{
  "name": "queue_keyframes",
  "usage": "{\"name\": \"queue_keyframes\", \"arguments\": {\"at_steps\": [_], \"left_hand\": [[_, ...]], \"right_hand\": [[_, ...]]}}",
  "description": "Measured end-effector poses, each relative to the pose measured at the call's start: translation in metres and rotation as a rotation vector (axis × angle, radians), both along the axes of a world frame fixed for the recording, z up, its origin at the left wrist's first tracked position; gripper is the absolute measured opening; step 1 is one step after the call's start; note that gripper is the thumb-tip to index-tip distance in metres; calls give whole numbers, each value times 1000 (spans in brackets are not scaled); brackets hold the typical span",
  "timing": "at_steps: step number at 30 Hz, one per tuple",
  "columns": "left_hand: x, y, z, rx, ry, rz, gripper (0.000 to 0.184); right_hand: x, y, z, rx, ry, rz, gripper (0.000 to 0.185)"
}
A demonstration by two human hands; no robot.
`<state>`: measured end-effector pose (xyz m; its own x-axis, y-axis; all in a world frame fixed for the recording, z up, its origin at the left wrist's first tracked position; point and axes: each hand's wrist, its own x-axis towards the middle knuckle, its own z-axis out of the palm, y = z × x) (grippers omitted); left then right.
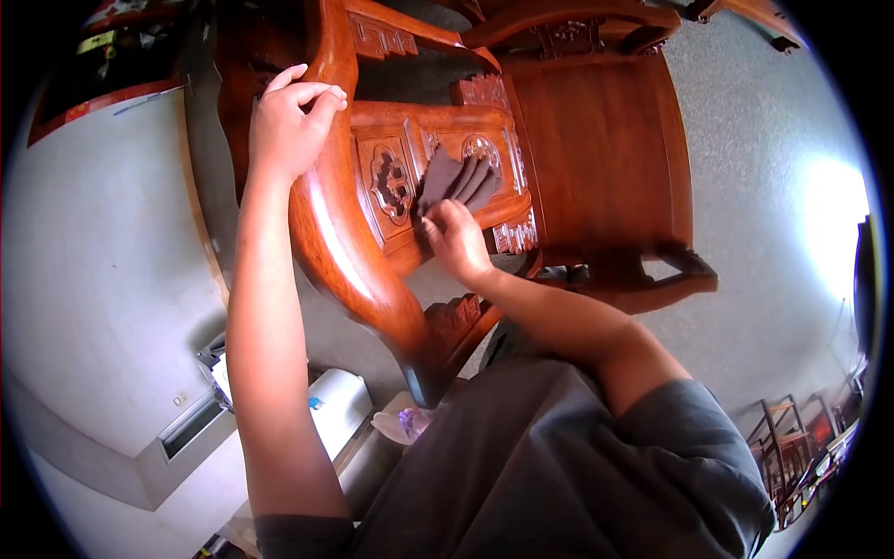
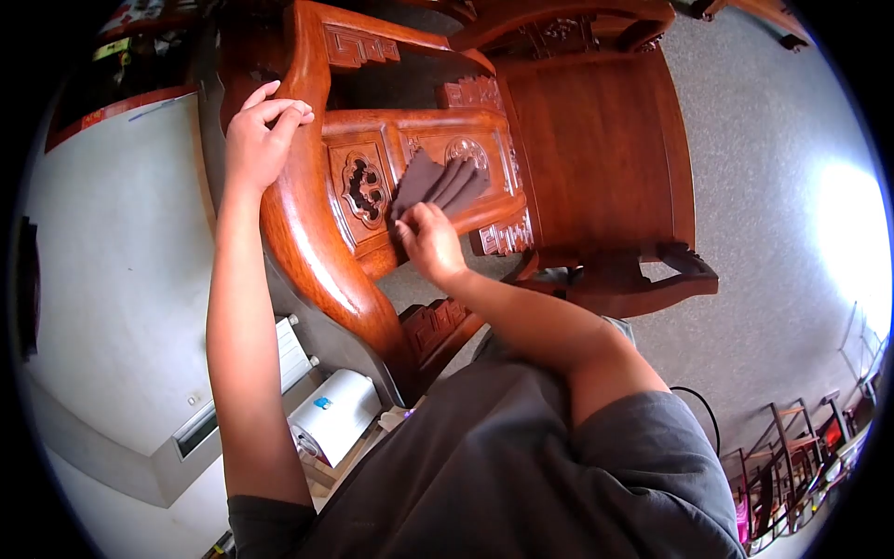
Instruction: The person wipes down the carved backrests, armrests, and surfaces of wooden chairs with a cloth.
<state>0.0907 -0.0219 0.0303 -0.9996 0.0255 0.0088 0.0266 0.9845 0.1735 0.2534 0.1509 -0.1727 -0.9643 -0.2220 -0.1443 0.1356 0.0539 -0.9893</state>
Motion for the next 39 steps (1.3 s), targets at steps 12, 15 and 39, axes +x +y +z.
{"name": "queue_keyframes", "arguments": {"at_steps": [12, 15, 39], "left_hand": [[-1, -2, -1, 6, -9, -1, 26], [0, -1, -1, -3, -5, 15, 26], [-3, -3, -2, 0, 16, -25, 27]], "right_hand": [[-47, -18, -22, 5, -256, -50, 22], [-19, -4, -29, 44, -172, 18, 20], [-14, 13, -10, -75, -421, 144, 18]]}}
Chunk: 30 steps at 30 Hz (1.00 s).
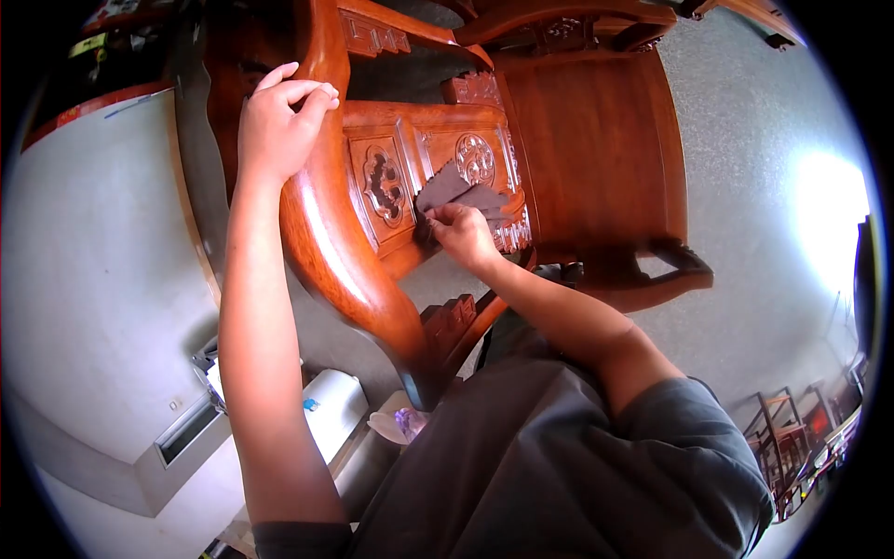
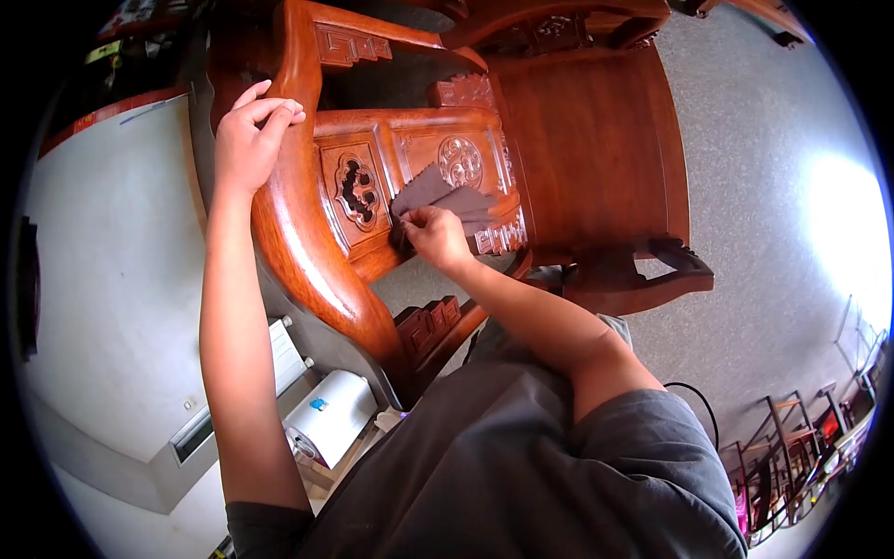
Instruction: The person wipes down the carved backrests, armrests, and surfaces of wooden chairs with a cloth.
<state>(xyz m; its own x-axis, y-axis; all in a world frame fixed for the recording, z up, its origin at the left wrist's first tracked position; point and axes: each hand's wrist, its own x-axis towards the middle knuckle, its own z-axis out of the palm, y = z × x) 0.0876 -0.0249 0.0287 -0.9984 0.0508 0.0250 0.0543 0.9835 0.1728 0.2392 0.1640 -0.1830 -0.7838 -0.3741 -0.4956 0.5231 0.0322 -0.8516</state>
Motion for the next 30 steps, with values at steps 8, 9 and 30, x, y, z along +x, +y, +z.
{"name": "queue_keyframes", "arguments": {"at_steps": [8, 9, 30], "left_hand": [[0, 1, 0, 21, 1, 13, 26], [0, 2, 1, 26, -9, 9, 25], [-1, 6, 3, -5, -35, 27, 27]], "right_hand": [[0, 0, 10, 53, 84, -16, 21], [0, -4, 11, 89, 102, -37, 20], [-27, -12, 5, 213, 344, -24, 16]]}}
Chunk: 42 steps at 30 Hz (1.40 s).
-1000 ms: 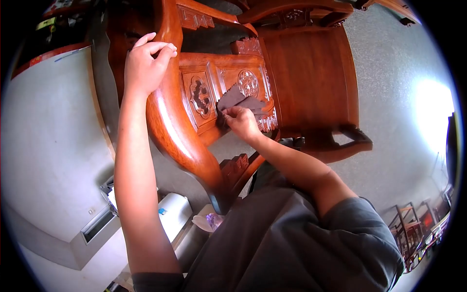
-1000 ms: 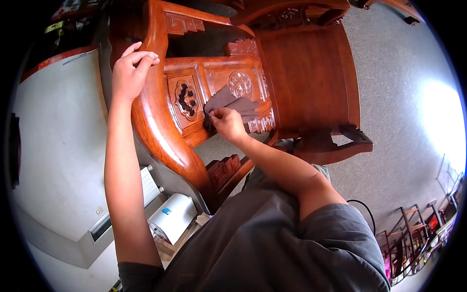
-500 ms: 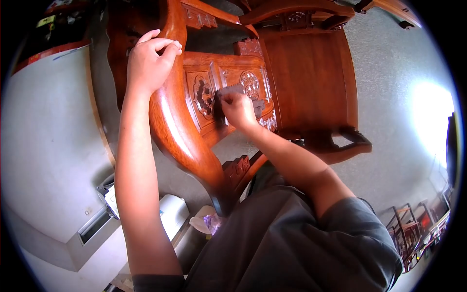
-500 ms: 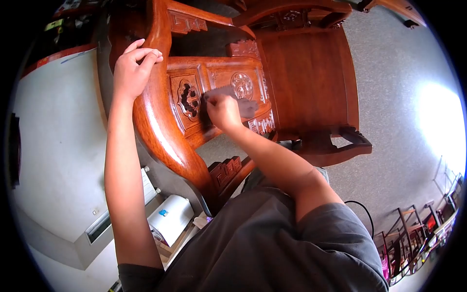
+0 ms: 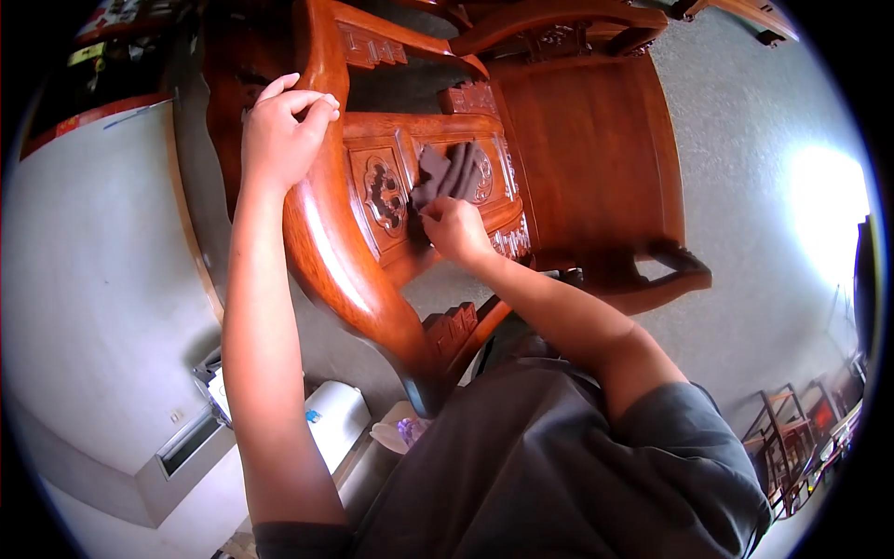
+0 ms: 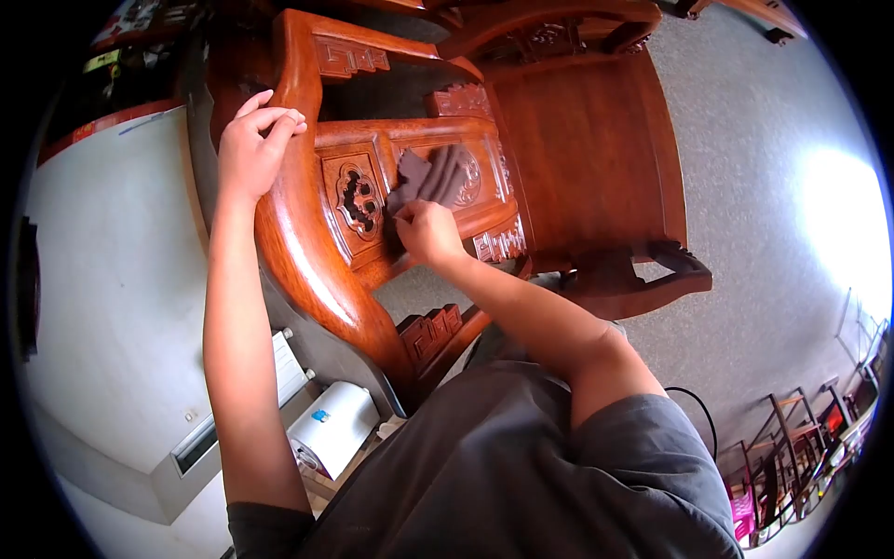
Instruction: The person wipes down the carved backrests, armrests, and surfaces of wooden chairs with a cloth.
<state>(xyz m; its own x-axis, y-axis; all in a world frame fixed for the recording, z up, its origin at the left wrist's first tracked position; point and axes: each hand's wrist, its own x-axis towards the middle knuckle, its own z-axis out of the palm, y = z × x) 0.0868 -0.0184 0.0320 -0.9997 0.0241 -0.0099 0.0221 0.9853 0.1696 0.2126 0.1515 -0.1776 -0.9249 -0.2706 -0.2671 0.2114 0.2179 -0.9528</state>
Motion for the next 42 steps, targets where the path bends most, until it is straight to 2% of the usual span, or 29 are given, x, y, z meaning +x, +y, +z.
{"name": "queue_keyframes", "arguments": {"at_steps": [4, 7, 10, 13, 15, 21, 24, 27, 30, 37, 42], "left_hand": [[-1, 2, 2, 19, 4, 0, 27], [-1, -1, -2, 19, 1, 3, 27], [-1, 0, -1, 48, 5, 24, 26], [1, 1, 0, 59, -5, 34, 25], [0, 1, -1, 54, 1, 33, 25], [-2, 2, 0, 51, -3, 22, 26], [-1, 1, -1, 38, -2, 31, 26], [-2, 3, 1, 48, 14, 34, 25], [-1, 4, 2, 37, 16, 30, 25], [-3, 2, 0, 35, 27, 12, 25], [-4, 1, 0, 32, 12, 18, 25]], "right_hand": [[-47, -28, -9, -19, 53, -131, 17], [-93, -39, -4, 51, 52, -87, 22], [-71, -31, -5, 50, 123, -93, 24], [-23, -1, 1, -4, 8, 76, 19], [-3, 2, 1, -26, -63, 32, 18], [-82, -39, -7, 31, 116, -121, 18], [-83, -35, -1, 57, 52, -69, 20], [-44, -14, -2, 16, -31, 49, 21], [-14, -3, 0, -38, -7, 4, 18], [-93, -36, -1, 49, 138, -70, 17], [-93, -33, 3, -10, 13, -81, 18]]}}
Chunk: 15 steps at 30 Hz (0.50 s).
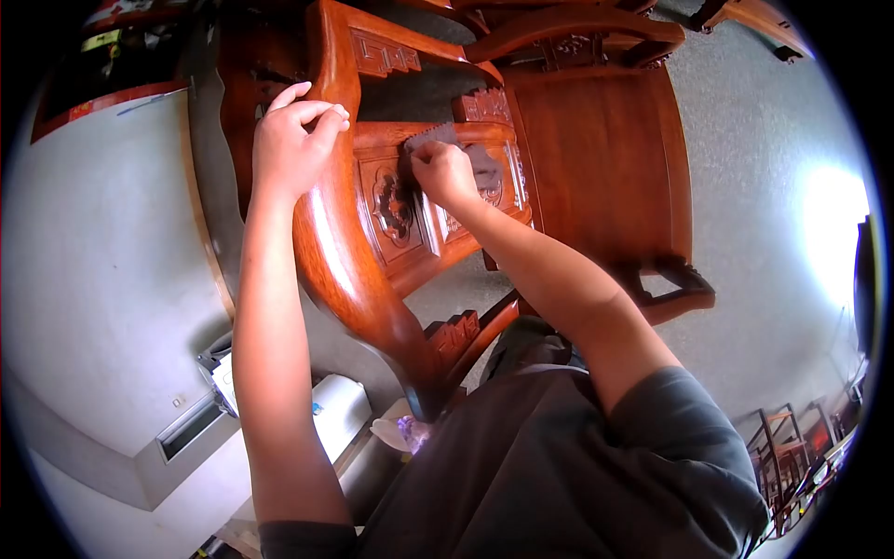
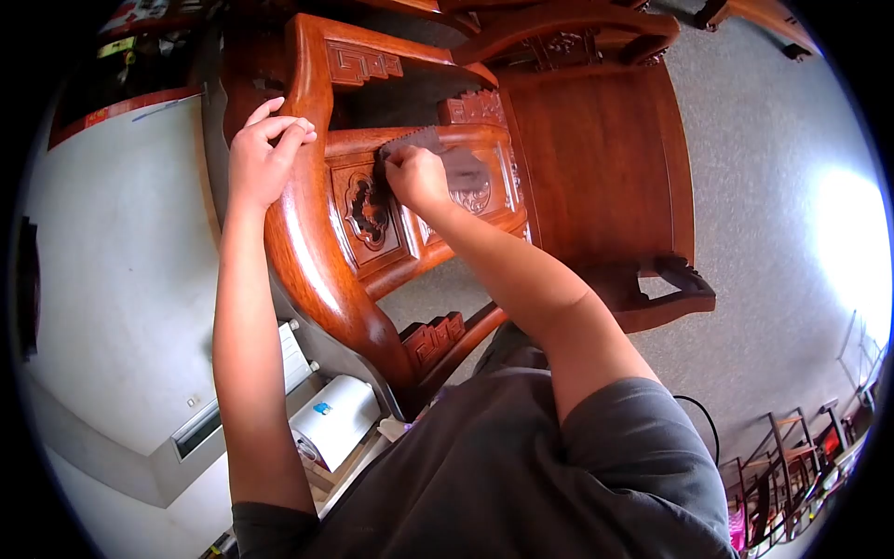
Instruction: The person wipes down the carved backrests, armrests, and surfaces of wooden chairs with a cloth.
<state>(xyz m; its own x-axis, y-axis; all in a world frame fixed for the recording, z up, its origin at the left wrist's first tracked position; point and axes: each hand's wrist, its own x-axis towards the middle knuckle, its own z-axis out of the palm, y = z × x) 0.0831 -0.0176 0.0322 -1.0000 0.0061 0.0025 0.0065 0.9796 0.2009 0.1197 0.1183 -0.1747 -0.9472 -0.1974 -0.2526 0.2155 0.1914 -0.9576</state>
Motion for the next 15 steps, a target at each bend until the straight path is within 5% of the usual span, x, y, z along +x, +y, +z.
{"name": "queue_keyframes", "arguments": {"at_steps": [7, 15], "left_hand": [[1, 0, 1, 19, -18, -12, 27], [-1, 1, 2, 12, -26, -14, 27]], "right_hand": [[-1, -1, 23, -70, 126, 31, 19], [-4, 6, -7, -6, -51, 41, 22]]}}
